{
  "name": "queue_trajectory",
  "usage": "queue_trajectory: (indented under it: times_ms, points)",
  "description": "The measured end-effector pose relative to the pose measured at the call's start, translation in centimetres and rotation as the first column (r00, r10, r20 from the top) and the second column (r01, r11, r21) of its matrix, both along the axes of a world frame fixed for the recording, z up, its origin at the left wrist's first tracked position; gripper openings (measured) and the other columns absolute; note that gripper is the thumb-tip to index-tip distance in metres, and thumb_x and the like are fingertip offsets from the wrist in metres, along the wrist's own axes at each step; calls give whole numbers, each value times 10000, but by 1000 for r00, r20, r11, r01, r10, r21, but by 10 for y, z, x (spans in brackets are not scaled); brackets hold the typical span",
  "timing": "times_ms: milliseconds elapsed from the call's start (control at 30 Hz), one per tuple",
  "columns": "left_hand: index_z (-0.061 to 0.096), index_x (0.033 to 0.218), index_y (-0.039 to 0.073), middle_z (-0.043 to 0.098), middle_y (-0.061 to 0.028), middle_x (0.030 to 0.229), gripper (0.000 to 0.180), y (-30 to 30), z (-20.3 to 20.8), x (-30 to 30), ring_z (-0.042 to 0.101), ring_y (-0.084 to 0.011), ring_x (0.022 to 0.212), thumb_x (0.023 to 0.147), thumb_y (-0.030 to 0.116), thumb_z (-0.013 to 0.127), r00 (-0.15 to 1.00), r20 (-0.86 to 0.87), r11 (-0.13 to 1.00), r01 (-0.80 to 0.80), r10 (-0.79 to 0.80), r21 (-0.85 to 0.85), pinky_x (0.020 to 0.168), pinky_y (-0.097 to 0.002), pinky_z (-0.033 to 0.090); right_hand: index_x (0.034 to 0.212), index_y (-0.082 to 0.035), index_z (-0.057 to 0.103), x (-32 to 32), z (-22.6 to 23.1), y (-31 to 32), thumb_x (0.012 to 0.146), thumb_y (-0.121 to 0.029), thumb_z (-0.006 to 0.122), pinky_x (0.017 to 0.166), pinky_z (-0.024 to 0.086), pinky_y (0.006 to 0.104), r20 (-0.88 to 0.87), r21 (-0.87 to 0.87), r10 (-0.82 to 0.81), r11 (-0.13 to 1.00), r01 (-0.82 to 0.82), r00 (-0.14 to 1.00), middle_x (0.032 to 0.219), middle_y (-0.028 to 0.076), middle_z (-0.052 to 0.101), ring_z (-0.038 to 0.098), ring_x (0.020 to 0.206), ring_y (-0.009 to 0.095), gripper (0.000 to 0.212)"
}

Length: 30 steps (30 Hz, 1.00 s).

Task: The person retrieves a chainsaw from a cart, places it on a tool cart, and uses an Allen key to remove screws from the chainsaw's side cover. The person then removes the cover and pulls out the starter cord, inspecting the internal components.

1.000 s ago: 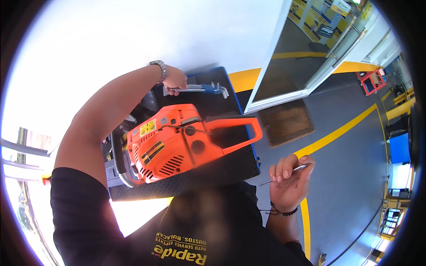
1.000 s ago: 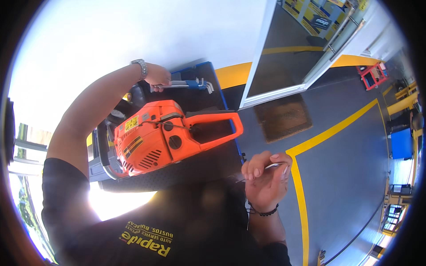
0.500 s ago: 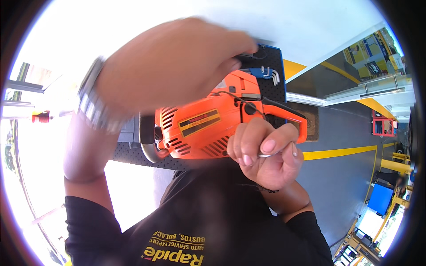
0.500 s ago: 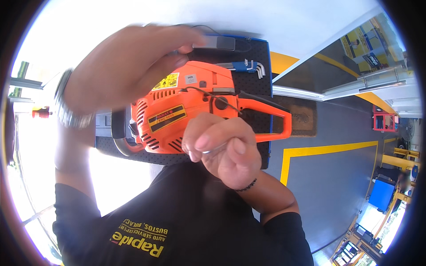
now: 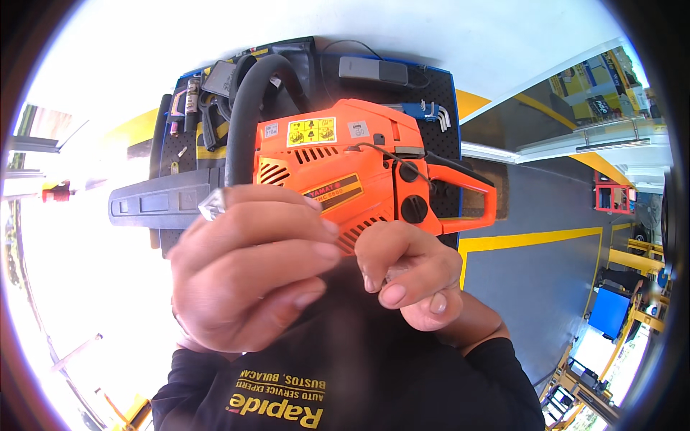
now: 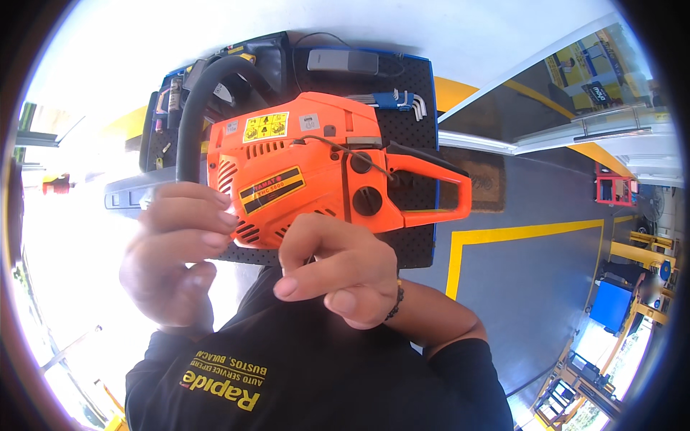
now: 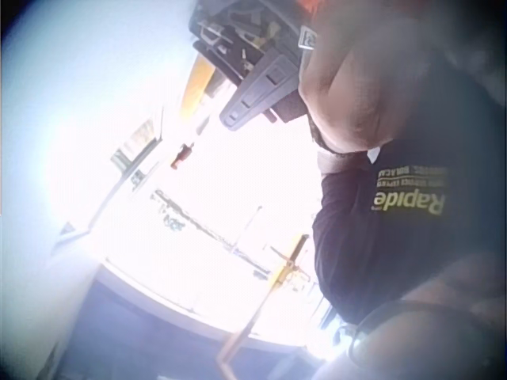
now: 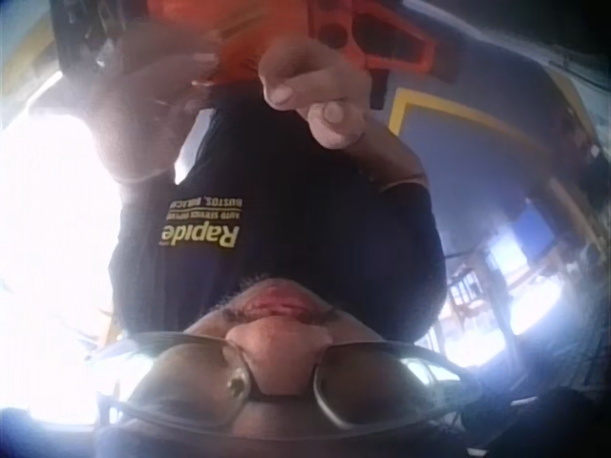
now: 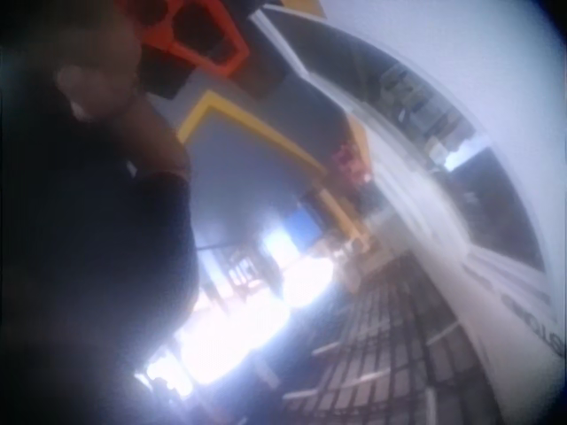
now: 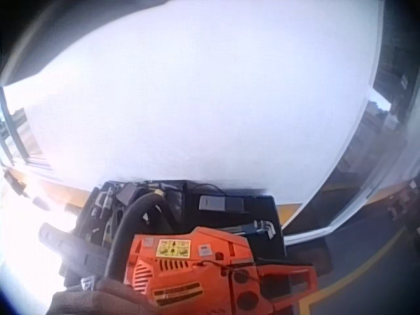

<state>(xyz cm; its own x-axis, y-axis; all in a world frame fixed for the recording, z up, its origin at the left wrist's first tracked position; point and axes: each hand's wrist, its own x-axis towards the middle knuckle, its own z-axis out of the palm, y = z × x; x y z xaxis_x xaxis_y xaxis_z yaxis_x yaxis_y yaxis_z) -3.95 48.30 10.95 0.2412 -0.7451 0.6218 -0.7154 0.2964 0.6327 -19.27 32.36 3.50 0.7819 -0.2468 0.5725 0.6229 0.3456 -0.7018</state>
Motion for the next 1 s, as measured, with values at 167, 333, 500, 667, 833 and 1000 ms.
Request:
queue_trajectory:
  times_ms: [167,333,500,667,833,1000]
  points:
    - [648,1168,-18,690,-217,1128,408,-12,-13,-31,689,-402,1066,928,278,792,999,5,998,46,-46,51,908,-482,579,1215,33,684,-8,-3,5,1086,-302,477,914,497,393,-74,37,-3,999,5,997,1120,197,654,636,994,266,415]
    - [613,1227,-33,693,-287,1161,384,-32,-32,-38,713,-422,1082,975,231,733,998,53,997,35,-32,-65,923,-491,596,1207,49,646,-21,14,15,1121,-372,460,993,481,380,-264,104,-14,994,43,965,1182,152,669,631,1092,221,468]
    - [597,1263,-40,713,-302,1148,397,-47,-61,-43,751,-433,1000,948,171,717,997,68,959,58,-41,-276,779,-429,640,1021,28,660,-15,1,23,1132,-340,451,764,474,252,-214,143,-69,984,101,974,929,56,669,611,848,109,438]
    - [612,1305,-8,714,-265,1149,582,-52,-70,-52,758,-385,914,809,156,867,986,151,912,3,65,-410,730,-402,630,962,14,653,-23,-1,5,1128,-325,469,676,461,251,-245,145,78,988,-43,966,825,37,646,584,748,97,420]
    - [485,1445,32,615,-266,1279,678,-35,-56,-48,696,-353,1082,901,234,837,996,86,978,51,-34,-202,859,-421,599,985,-8,661,-4,14,-28,1103,-268,540,664,450,244,-326,46,291,955,-292,899,833,29,643,541,720,77,310]
    - [598,1091,50,713,-177,1104,392,-29,-56,-50,708,-331,1049,794,-68,826,976,-29,945,-214,214,-247,899,-428,578,1104,-11,646,-1,-4,-11,1047,-89,555,727,497,292,-267,334,284,924,-188,921,1024,50,676,627,871,126,133]
